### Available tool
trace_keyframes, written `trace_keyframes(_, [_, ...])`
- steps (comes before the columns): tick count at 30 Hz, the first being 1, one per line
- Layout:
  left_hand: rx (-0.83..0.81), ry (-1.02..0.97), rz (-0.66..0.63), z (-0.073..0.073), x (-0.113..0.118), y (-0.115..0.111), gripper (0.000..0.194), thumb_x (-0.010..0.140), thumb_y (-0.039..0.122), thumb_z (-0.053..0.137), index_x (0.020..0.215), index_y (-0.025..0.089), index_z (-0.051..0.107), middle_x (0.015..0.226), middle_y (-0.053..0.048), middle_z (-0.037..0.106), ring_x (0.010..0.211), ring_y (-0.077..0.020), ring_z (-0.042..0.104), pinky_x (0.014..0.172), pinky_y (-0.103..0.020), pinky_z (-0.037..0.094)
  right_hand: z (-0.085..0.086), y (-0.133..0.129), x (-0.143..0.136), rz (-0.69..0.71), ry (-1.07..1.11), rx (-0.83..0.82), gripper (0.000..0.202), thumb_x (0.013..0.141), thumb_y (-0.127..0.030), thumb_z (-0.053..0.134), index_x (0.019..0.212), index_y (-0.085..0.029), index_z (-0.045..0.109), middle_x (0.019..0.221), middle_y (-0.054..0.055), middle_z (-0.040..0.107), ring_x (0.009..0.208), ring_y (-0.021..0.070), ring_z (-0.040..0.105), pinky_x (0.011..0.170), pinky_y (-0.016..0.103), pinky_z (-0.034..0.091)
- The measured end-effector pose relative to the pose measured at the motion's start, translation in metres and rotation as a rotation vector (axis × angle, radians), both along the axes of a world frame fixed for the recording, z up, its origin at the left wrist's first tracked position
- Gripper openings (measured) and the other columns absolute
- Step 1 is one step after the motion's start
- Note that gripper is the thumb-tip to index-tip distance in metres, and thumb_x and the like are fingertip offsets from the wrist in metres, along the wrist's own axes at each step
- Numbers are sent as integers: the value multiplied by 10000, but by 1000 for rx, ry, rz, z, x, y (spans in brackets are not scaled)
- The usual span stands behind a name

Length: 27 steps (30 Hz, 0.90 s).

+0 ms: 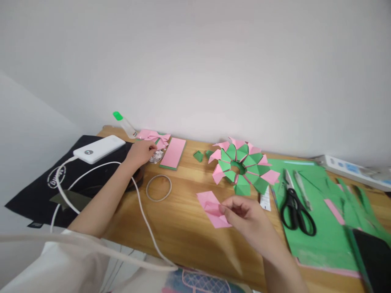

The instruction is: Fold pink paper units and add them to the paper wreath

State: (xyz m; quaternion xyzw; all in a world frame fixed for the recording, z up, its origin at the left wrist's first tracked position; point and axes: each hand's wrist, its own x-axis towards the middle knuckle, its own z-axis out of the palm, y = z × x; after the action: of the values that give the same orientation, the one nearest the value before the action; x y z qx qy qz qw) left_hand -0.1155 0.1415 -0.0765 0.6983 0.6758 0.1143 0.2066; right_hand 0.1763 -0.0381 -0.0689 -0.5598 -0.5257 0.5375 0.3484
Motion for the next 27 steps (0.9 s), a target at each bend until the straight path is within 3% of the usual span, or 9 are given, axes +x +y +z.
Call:
trace_keyframes(2, [-1,-134,-21,6,13,-13,258,881,364,592,906,127,691,901,-98,733,869,-242,690,803,-384,550,3,1,0,-20,47,8,238,801,-331,633,631,-165,608,539,-32,531,501,87,443,497,220,372])
trace_keyframes(7, [-159,-538,-234,35,62,-67,531,906,563,398,1073,148,683,839,-98,765,701,-205,732,608,-292,579,19,9,-2,-102,144,119,208,791,-344,657,674,-173,640,590,-15,561,537,96,469,489,213,376])
trace_keyframes(9, [-284,-790,-338,46,80,-84,470,865,556,522,1029,155,704,804,-87,756,616,-180,710,550,-266,567,26,12,-2,-89,140,147,194,800,-327,658,682,-175,640,583,-26,541,524,87,450,483,208,365])
trace_keyframes(11, [-313,-929,-341,54,92,-93,341,839,466,615,950,162,721,854,-74,754,619,-159,702,518,-234,561,34,14,0,-67,114,174,188,813,-314,655,688,-173,641,578,-30,532,521,83,445,488,210,367])
trace_keyframes(16, [-355,-1108,-272,65,106,-94,315,840,455,591,875,178,737,789,-51,738,597,-152,681,460,-208,539,52,19,6,-25,-12,229,156,809,-278,637,690,-178,641,588,-20,568,525,89,474,487,211,394])
trace_keyframes(18, [-367,-1088,-295,69,109,-94,335,848,462,570,850,180,749,754,-53,731,576,-153,670,453,-212,534,60,21,9,18,-64,242,140,799,-259,622,684,-183,642,585,-17,588,525,92,497,487,207,412])
trace_keyframes(22, [-368,-988,-375,76,111,-95,195,812,331,645,852,184,767,792,-47,733,623,-150,668,470,-200,548,74,26,14,69,-134,261,133,814,-239,610,704,-192,668,601,-16,623,554,94,530,506,197,434])
trace_keyframes(25, [-351,-1056,-379,77,113,-95,161,811,286,646,834,178,763,780,-44,722,685,-167,682,469,-198,559,81,25,18,36,-134,269,140,833,-270,642,726,-196,695,610,-13,642,553,95,543,509,200,439])
trace_keyframes(27, [-307,-1146,-350,77,114,-94,145,806,274,657,815,173,760,776,-39,722,657,-152,675,459,-187,550,81,22,20,-61,-94,316,152,854,-320,651,776,-209,720,652,-3,680,565,104,574,529,213,468])
